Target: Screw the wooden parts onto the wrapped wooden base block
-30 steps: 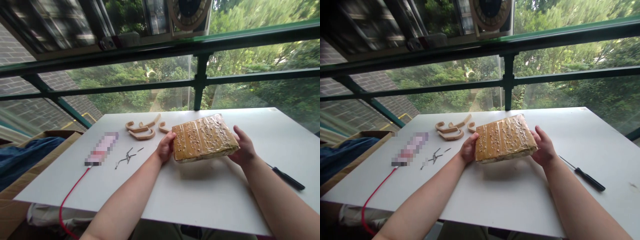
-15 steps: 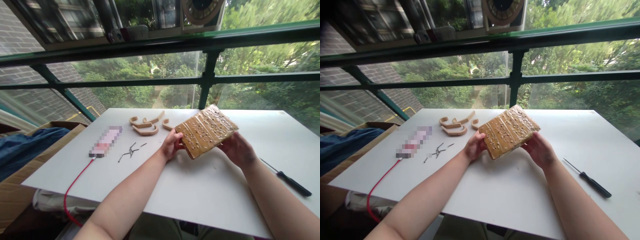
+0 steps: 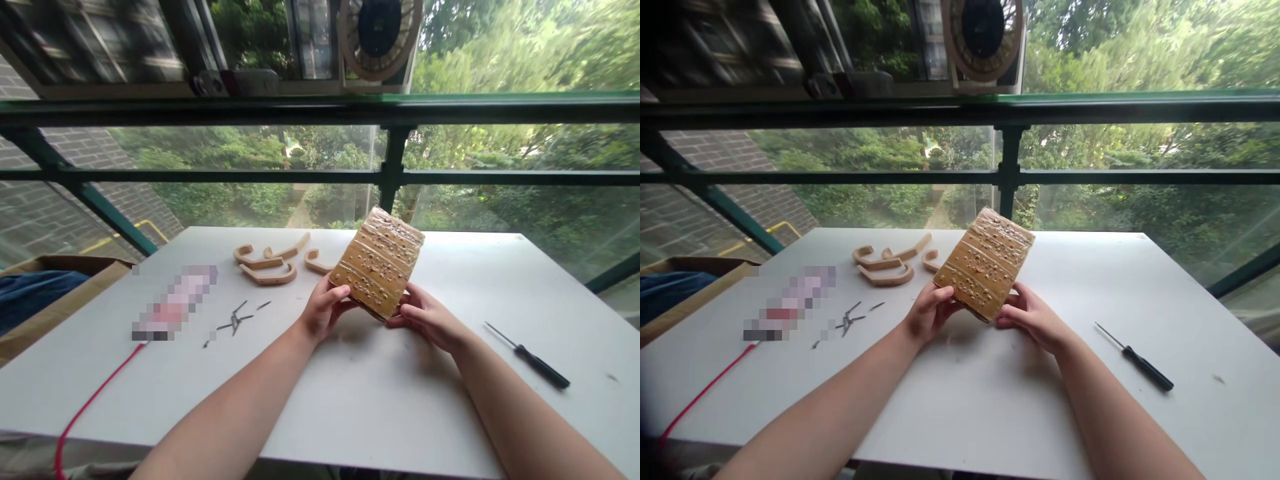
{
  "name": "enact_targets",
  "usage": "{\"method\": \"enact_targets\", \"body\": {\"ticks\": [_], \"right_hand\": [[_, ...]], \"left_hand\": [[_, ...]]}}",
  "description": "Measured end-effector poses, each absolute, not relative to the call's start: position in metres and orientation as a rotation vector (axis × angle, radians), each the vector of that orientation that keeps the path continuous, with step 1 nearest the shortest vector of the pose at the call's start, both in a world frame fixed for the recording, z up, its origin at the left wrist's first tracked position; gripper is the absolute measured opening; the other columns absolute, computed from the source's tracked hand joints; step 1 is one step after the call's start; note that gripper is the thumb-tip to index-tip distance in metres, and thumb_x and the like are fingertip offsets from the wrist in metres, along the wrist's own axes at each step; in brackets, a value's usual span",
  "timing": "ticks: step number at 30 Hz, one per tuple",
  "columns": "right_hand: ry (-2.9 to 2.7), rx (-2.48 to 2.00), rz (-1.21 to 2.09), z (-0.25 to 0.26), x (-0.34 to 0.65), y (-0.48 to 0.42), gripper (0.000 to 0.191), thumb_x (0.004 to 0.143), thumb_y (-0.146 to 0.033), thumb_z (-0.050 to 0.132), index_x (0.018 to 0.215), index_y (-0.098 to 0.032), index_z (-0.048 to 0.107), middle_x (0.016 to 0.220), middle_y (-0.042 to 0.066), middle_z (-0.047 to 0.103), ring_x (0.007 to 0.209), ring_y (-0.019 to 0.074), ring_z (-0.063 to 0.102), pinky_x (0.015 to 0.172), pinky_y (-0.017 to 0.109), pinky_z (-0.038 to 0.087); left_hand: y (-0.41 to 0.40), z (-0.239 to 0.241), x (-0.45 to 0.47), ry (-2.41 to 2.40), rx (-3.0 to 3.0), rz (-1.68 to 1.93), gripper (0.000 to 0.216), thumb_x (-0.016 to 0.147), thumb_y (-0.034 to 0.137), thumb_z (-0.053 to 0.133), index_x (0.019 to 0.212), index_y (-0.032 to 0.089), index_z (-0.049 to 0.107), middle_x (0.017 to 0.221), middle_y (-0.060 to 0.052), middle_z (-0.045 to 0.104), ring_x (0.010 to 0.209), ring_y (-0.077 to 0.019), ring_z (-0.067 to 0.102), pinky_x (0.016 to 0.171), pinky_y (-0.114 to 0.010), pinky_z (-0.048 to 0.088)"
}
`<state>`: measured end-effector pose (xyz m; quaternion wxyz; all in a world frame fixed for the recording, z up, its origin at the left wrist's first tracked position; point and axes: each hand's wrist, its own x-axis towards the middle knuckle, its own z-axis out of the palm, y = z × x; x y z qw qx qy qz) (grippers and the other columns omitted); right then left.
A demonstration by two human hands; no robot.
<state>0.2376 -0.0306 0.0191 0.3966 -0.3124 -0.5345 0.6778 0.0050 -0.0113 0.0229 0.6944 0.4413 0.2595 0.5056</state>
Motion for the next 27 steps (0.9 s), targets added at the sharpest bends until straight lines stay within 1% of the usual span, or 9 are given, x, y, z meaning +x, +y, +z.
{"method": "enact_targets", "body": {"ticks": [4, 7, 9, 11, 14, 18, 20, 23, 27], "right_hand": [[-1.341, -0.803, 1.592, 0.020, 0.233, -0.031, 0.054, 0.081, -0.033, 0.067, 0.130, -0.026, 0.047, 0.131, 0.012, 0.056, 0.113, 0.0297, 0.056, 0.081, 0.042, 0.053], [-1.294, -0.776, 1.523, 0.022, 0.235, -0.030, 0.050, 0.081, -0.033, 0.065, 0.128, -0.025, 0.051, 0.131, 0.010, 0.056, 0.115, 0.0291, 0.055, 0.088, 0.043, 0.051], [-1.256, -0.737, 1.508, 0.025, 0.238, -0.030, 0.050, 0.081, -0.033, 0.064, 0.128, -0.025, 0.052, 0.132, 0.009, 0.056, 0.117, 0.0289, 0.054, 0.092, 0.043, 0.048], [-1.212, -0.725, 1.501, 0.028, 0.242, -0.030, 0.051, 0.081, -0.034, 0.062, 0.130, -0.025, 0.051, 0.132, 0.008, 0.056, 0.115, 0.0289, 0.055, 0.089, 0.043, 0.050], [-1.131, -0.753, 1.487, 0.032, 0.249, -0.029, 0.050, 0.083, -0.037, 0.056, 0.132, -0.025, 0.051, 0.129, 0.007, 0.058, 0.110, 0.0287, 0.058, 0.083, 0.043, 0.052], [-1.073, -0.800, 1.446, 0.030, 0.257, -0.025, 0.048, 0.082, -0.038, 0.052, 0.126, -0.021, 0.058, 0.120, 0.008, 0.064, 0.108, 0.0287, 0.058, 0.083, 0.041, 0.050], [-1.054, -0.805, 1.445, 0.027, 0.261, -0.022, 0.047, 0.081, -0.040, 0.050, 0.122, -0.019, 0.061, 0.115, 0.008, 0.067, 0.105, 0.0286, 0.060, 0.085, 0.040, 0.049], [-1.098, -0.850, 1.500, 0.023, 0.268, -0.019, 0.047, 0.080, -0.040, 0.049, 0.115, -0.014, 0.066, 0.108, 0.009, 0.069, 0.099, 0.0284, 0.062, 0.086, 0.039, 0.048], [-1.252, -0.979, 1.493, 0.021, 0.274, -0.017, 0.044, 0.078, -0.039, 0.052, 0.109, -0.013, 0.069, 0.100, 0.008, 0.070, 0.091, 0.0265, 0.063, 0.079, 0.035, 0.048]], "left_hand": [[-0.012, 0.022, 0.005, 0.533, 1.016, 1.109, 0.066, 0.070, 0.024, 0.072, 0.130, 0.024, 0.046, 0.133, -0.011, 0.054, 0.120, -0.0310, 0.053, 0.094, -0.045, 0.049], [-0.010, 0.020, 0.004, 0.491, 1.014, 1.112, 0.071, 0.068, 0.043, 0.075, 0.130, 0.025, 0.045, 0.135, -0.011, 0.052, 0.120, -0.0324, 0.052, 0.093, -0.046, 0.048], [-0.008, 0.018, 0.001, 0.454, 0.992, 1.113, 0.074, 0.070, 0.068, 0.060, 0.127, 0.023, 0.049, 0.130, -0.014, 0.056, 0.117, -0.0339, 0.055, 0.087, -0.047, 0.050], [-0.004, 0.016, -0.001, 0.449, 0.982, 1.105, 0.082, 0.070, 0.082, 0.042, 0.124, 0.021, 0.051, 0.120, -0.015, 0.062, 0.111, -0.0342, 0.059, 0.082, -0.047, 0.052], [0.002, 0.012, -0.005, 0.493, 1.002, 1.071, 0.090, 0.067, 0.088, 0.031, 0.126, 0.023, 0.051, 0.105, -0.014, 0.068, 0.099, -0.0332, 0.064, 0.073, -0.046, 0.054], [0.012, 0.005, -0.009, 0.646, 1.049, 1.096, 0.096, 0.067, 0.089, 0.025, 0.121, 0.018, 0.057, 0.106, -0.016, 0.068, 0.092, -0.0324, 0.066, 0.065, -0.042, 0.055], [0.016, 0.006, -0.009, 0.714, 1.035, 1.219, 0.093, 0.071, 0.086, 0.023, 0.119, 0.015, 0.059, 0.113, -0.017, 0.066, 0.100, -0.0325, 0.064, 0.070, -0.042, 0.055], [0.015, 0.013, -0.006, 0.675, 0.987, 1.405, 0.088, 0.075, 0.083, 0.026, 0.122, 0.016, 0.058, 0.129, -0.016, 0.058, 0.119, -0.0322, 0.054, 0.091, -0.045, 0.050], [0.005, 0.023, 0.000, 0.577, 1.048, 1.340, 0.087, 0.074, 0.082, 0.035, 0.127, 0.016, 0.055, 0.137, -0.015, 0.051, 0.130, -0.0345, 0.043, 0.105, -0.050, 0.039]]}}
